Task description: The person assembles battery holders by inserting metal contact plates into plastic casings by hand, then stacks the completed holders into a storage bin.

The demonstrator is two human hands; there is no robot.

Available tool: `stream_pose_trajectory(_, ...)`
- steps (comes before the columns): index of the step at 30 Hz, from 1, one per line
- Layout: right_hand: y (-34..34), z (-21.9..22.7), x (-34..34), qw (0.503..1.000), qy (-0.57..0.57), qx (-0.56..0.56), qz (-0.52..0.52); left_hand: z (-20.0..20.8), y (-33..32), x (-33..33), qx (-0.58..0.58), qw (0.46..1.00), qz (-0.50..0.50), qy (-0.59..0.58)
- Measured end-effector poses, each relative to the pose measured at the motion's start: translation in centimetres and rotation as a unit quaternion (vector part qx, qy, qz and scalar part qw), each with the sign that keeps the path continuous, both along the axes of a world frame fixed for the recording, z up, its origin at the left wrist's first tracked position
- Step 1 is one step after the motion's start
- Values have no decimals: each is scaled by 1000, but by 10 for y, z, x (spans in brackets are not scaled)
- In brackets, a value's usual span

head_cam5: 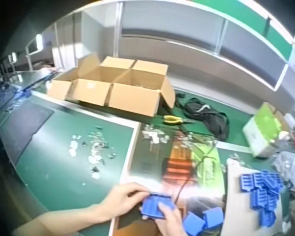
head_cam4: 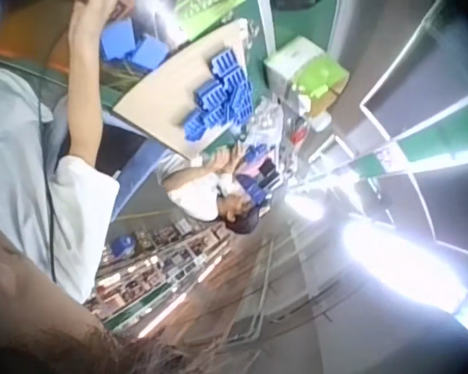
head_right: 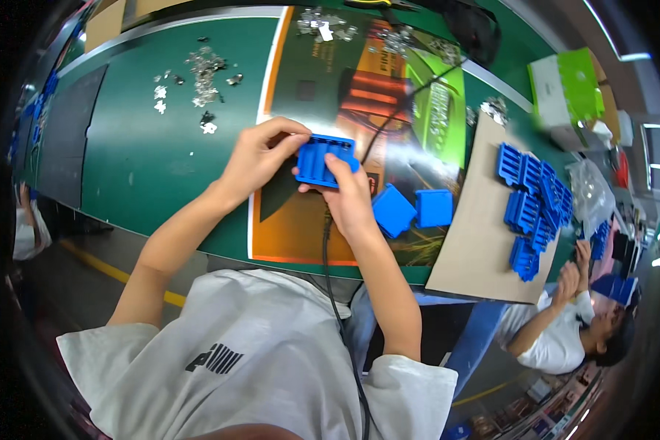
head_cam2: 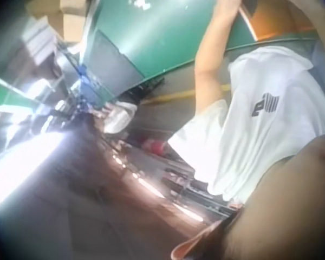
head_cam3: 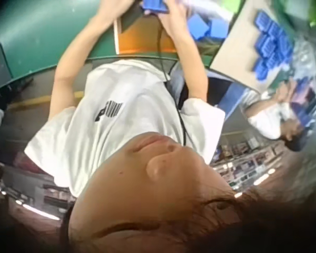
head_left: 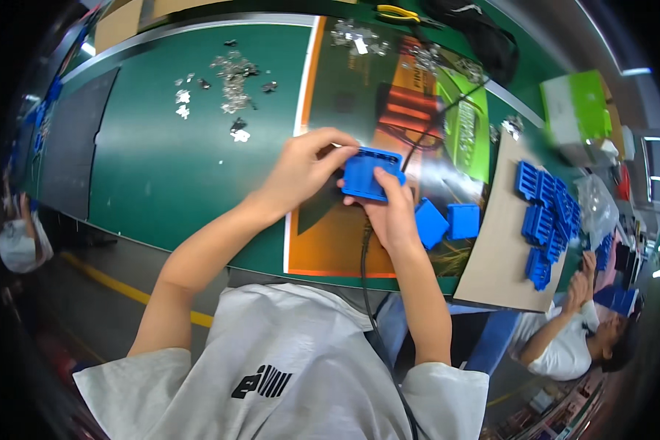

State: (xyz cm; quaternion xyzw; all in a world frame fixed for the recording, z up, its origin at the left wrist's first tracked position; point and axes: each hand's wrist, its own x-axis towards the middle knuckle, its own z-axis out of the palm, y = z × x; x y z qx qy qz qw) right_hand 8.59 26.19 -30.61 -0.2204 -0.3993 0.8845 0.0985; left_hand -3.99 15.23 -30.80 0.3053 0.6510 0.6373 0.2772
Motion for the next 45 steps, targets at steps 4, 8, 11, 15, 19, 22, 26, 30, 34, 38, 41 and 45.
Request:
stream_pose_trajectory(4,-7,8,-3,1000,-1,18,0,9,-6,-5,-4,998,-16,-61)
stream_pose_trajectory(8,-9,3,-7,999,2,50,-9,7,-5,-13,1,987,-45,-155)
stream_pose_trajectory(11,-10,0,-7,997,23,71,-11,10,-1,-9,13,975,-9,-222)
stream_pose_trajectory(15,-19,-7,-4,972,18,223,-68,12,-6,-9,-4,981,2,-194)
stream_pose_trajectory(19,-19,-17,2,911,7,407,-70,21,-12,-8,-9,939,-74,-336)
stream_pose_trajectory(22,-13,-14,-1,800,29,596,-61,22,-14,-7,22,901,-81,-426)
stream_pose_trajectory(26,-12,-14,-3,743,57,662,-81,18,-13,-8,60,854,-112,-505)
stream_pose_trajectory(30,-15,-15,-3,744,56,659,-94,8,-11,-9,69,851,-126,-506)
stream_pose_trajectory(34,-18,-17,-4,758,63,642,-99,1,-9,-9,104,829,-164,-524)
stream_pose_trajectory(38,-17,-18,-4,735,61,668,-97,-1,-11,-12,114,819,-186,-530)
stream_pose_trajectory(41,-19,-19,-5,732,79,669,-104,-9,-10,-14,112,807,-193,-547)
stream_pose_trajectory(45,-14,-14,-5,720,29,688,-87,-3,-6,-16,105,802,-191,-557)
